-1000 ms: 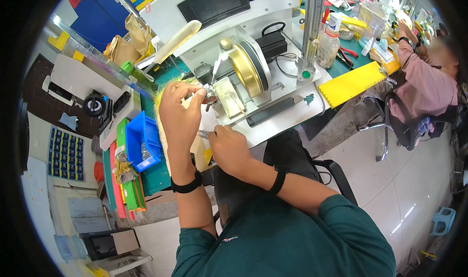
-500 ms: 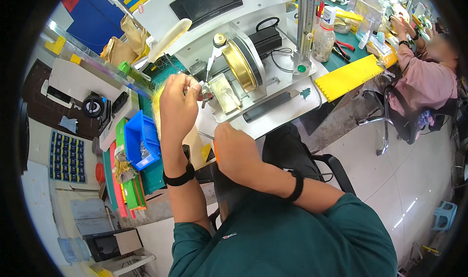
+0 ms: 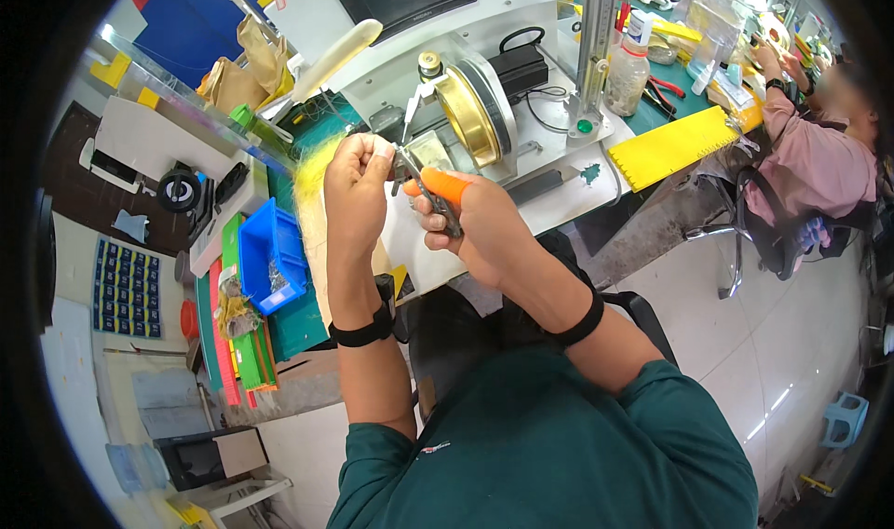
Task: Assembling small mechanical components using a specialized machine and hand tools like pliers.
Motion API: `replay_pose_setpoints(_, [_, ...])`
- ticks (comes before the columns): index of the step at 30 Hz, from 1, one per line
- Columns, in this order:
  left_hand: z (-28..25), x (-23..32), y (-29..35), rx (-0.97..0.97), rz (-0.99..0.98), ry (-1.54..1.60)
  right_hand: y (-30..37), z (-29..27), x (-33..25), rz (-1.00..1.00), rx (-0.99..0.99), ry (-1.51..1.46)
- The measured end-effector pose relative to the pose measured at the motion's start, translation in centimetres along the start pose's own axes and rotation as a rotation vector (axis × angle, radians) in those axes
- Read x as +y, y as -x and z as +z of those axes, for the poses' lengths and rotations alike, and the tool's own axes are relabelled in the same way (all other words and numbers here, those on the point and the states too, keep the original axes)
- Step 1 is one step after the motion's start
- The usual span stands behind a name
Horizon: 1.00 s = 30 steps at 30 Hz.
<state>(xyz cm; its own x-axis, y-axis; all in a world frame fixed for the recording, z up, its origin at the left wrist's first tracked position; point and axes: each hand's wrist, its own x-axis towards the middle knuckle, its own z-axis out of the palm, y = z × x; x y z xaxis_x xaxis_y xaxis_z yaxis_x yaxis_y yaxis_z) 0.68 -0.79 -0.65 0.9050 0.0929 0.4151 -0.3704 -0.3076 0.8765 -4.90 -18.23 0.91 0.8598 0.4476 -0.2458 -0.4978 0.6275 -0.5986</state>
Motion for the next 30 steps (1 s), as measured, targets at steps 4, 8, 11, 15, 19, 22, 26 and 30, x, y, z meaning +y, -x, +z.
replay_pose_setpoints(4, [-0.1,0.0,0.1,0.008,-0.010,0.006,-0.6,-0.5,-0.2,0.038,-0.063,-0.083])
replay_pose_setpoints(8, [-0.2,-0.1,0.0,-0.039,0.027,-0.057,-1.6,-1.1,-0.4,0.105,-0.231,-0.194])
replay_pose_setpoints(11, [-0.2,-0.1,0.1,-0.036,0.032,-0.057,-2.2,-0.9,-0.3,0.122,-0.229,-0.230])
replay_pose_setpoints(15, [0.0,0.3,0.2,0.006,-0.015,0.031,-2.4,-0.6,-0.5,0.125,-0.190,-0.228])
replay_pose_setpoints(19, [-0.1,0.0,0.2,-0.002,-0.018,0.045,-2.7,-0.7,-0.5,0.124,-0.192,-0.222])
replay_pose_setpoints(22, [-0.1,0.0,0.2,-0.002,-0.012,0.029,-2.8,-0.7,-0.5,0.126,-0.189,-0.229])
replay_pose_setpoints(26, [-0.2,0.3,0.3,-0.005,-0.008,0.002,-3.1,-0.9,-0.4,0.126,-0.196,-0.253])
replay_pose_setpoints(30, [-0.2,0.4,0.4,-0.011,0.010,0.019,-3.3,-1.5,-0.3,0.122,-0.235,-0.281])
